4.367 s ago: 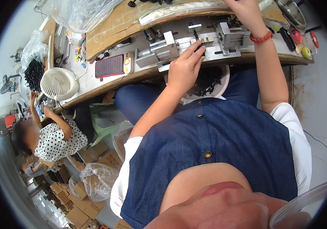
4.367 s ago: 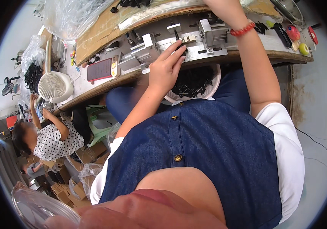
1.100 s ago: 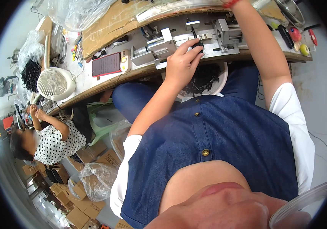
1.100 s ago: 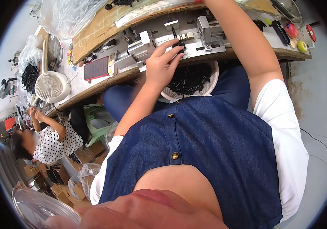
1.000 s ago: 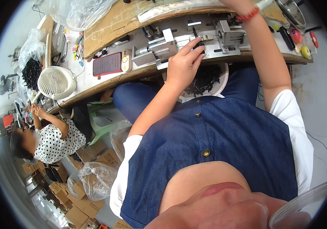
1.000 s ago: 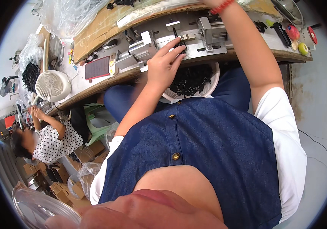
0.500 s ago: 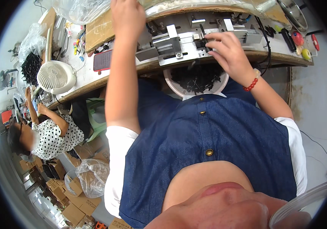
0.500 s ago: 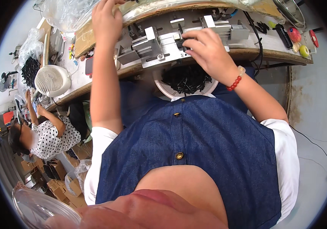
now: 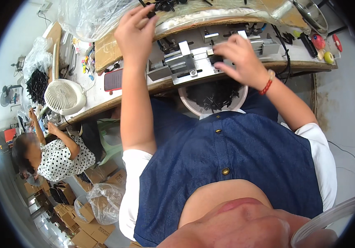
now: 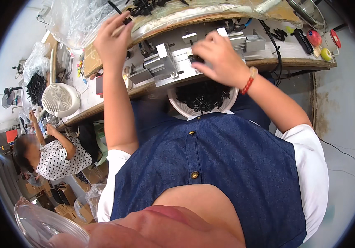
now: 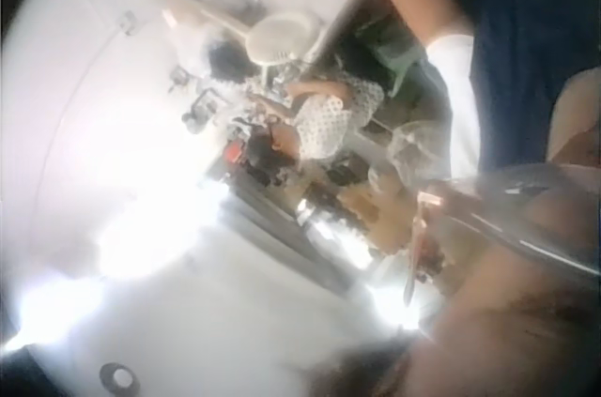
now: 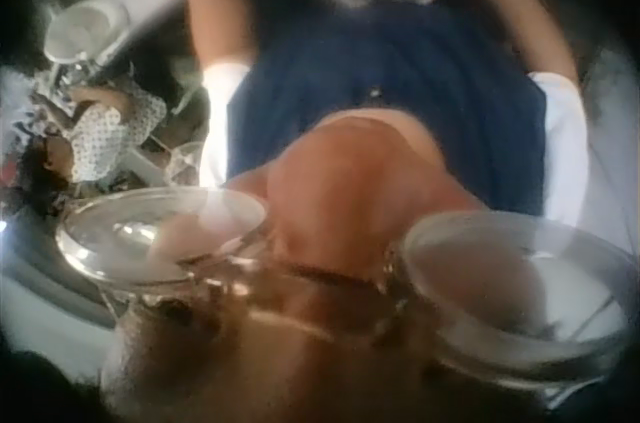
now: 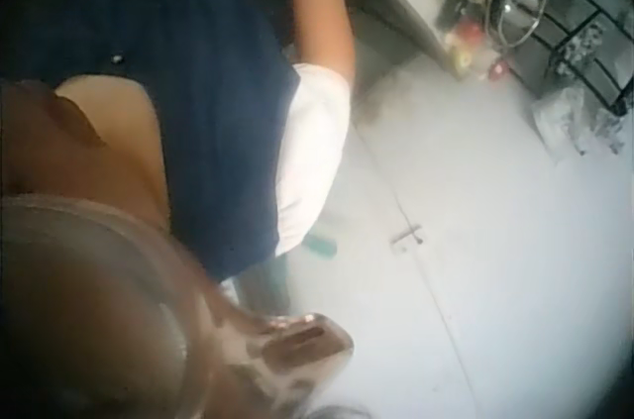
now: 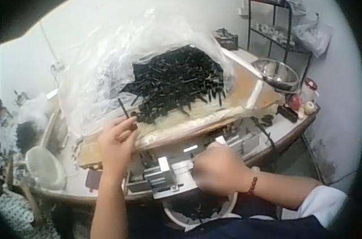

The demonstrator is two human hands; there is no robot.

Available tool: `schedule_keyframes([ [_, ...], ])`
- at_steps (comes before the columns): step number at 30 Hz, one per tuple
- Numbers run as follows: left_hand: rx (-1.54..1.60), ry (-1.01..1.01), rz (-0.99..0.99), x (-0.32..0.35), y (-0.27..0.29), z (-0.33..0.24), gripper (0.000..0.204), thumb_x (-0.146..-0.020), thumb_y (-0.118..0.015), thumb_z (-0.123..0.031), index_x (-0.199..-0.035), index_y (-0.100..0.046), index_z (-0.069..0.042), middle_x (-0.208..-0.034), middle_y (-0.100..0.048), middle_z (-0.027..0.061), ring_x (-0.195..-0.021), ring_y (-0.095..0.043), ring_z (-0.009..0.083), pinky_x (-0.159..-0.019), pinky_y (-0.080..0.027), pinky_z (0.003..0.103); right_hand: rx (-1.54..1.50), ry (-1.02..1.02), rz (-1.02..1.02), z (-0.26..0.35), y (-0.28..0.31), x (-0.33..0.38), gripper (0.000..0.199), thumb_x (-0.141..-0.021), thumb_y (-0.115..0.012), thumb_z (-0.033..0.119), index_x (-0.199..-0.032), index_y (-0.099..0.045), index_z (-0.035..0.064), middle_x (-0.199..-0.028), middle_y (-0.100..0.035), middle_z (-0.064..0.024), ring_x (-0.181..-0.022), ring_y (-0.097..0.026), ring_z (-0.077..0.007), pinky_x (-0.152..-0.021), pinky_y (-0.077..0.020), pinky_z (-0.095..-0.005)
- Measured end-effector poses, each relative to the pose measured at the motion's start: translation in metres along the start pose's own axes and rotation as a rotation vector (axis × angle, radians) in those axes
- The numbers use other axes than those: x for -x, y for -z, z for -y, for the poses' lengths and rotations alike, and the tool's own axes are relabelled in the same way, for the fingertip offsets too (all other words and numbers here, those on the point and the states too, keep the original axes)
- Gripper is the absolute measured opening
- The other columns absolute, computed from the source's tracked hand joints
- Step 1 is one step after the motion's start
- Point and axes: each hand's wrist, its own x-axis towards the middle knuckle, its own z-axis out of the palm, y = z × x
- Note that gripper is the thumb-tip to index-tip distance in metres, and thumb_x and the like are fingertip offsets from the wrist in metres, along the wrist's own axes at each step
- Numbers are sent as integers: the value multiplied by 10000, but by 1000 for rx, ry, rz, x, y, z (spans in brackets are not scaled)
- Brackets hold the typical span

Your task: The person repeatedly picks small black plastic components from a bowl, places them into a metal jig on the table, and presses down to secure them. They then remove the assembled units and place them into a plastic bag. The process is repeated continuously.

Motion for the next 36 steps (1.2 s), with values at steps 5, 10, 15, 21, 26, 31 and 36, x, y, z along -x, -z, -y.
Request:
schedule_keyframes([
  [5,87,-170,92,68,-23,-56,284,-849,-810,-24,-1129,-779,-57,-957,-770,78,-781,-687,122,-689,-566,271,188,-17,-212,-54,20,-92,82,-920,-658,77,-980,-714,68,-993,-665,-69,-954,-621,-245,-859,-495,-372],
  [10,76,48,307,127,-49,-76,280,-836,-824,-60,-1105,-791,-134,-1036,-627,80,-700,-657,153,-647,-534,309,311,-77,-11,-123,-4,-146,86,-873,-659,150,-903,-722,99,-1033,-651,-108,-1031,-577,-332,-881,-463,-457],
  [15,50,24,301,144,-71,-65,238,-853,-813,-87,-1083,-790,-147,-1090,-548,65,-657,-636,144,-626,-528,333,291,-38,-3,-101,21,-139,166,-843,-689,190,-945,-725,64,-878,-682,-132,-904,-641,-356,-819,-504,-480],
  [21,26,65,330,146,-74,-67,228,-885,-781,-109,-1111,-778,-143,-1226,-660,56,-753,-715,192,-683,-575,338,-166,-259,-41,-81,60,-108,206,-882,-759,167,-966,-686,-6,-722,-676,-100,-649,-646,-168,-625,-520,-293],
  [26,-12,8,295,148,-75,-65,260,-895,-770,-118,-1154,-765,-134,-1292,-705,59,-882,-748,244,-756,-602,337,-709,-506,-175,-60,75,-79,135,-980,-700,147,-917,-693,27,-775,-714,-48,-682,-658,-102,-641,-506,-232],
  [31,7,27,348,134,-63,-71,299,-885,-762,-97,-1182,-752,-130,-1267,-709,84,-906,-734,256,-760,-598,343,-992,-603,-145,-54,59,-28,190,-963,-655,69,-1146,-692,31,-1119,-691,-73,-954,-629,-187,-845,-483,-331],
  [36,-155,-264,102,62,-36,-36,321,-803,-592,59,-1021,-757,-109,-1135,-724,94,-1051,-670,314,-895,-540,408,-489,-288,-27,5,39,5,204,-938,-700,100,-1139,-691,66,-1177,-640,-55,-1045,-621,-187,-841,-499,-303],
])
